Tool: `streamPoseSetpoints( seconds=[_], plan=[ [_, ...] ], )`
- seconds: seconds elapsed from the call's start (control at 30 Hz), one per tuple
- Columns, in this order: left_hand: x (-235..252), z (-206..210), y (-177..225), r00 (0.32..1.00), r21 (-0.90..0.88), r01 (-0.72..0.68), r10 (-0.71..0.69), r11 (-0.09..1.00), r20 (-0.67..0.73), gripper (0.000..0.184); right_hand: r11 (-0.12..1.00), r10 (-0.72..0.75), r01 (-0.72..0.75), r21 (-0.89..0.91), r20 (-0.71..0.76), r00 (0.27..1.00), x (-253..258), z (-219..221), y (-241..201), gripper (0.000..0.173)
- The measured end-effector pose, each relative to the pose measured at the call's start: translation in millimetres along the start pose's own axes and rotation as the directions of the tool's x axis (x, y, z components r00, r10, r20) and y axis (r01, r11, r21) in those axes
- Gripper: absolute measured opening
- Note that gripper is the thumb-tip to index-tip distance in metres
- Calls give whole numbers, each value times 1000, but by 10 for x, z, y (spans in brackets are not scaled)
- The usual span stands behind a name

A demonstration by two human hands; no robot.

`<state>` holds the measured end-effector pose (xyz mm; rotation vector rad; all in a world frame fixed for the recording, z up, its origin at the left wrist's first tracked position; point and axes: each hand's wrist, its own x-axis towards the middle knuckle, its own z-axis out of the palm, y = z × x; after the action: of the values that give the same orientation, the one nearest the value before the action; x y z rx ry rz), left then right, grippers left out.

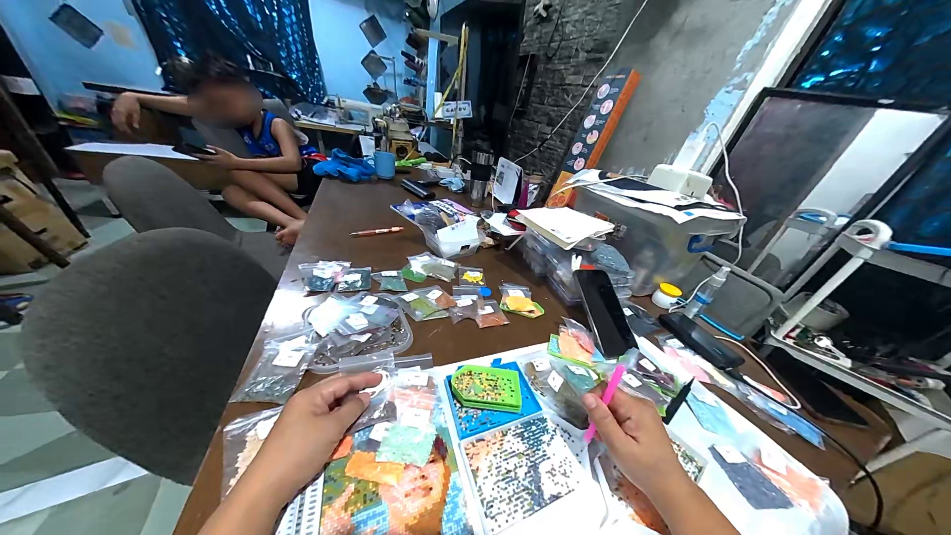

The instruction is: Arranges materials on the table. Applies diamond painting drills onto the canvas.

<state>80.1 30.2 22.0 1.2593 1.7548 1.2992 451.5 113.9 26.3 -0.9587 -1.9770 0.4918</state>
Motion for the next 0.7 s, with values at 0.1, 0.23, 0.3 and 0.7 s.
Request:
streamPoseSetpoints(
  seconds=[0.1,0.23,0.3,0.7],
  plan=[
    [-5,5,10,1000,-6,5,-5,1000,1,22,995,-25,22,100,25,999,0,-12,-28,40],
    [-6,2,21,1000,3,11,-11,1000,6,22,941,-115,66,332,131,985,-14,-8,-54,36],
    [-6,-1,23,1000,2,17,-17,1000,11,21,910,-179,92,405,181,967,-21,2,-49,33],
    [1,-1,22,1000,6,10,-10,1000,23,22,908,-253,131,398,269,929,-20,6,-17,33]
  ],
)
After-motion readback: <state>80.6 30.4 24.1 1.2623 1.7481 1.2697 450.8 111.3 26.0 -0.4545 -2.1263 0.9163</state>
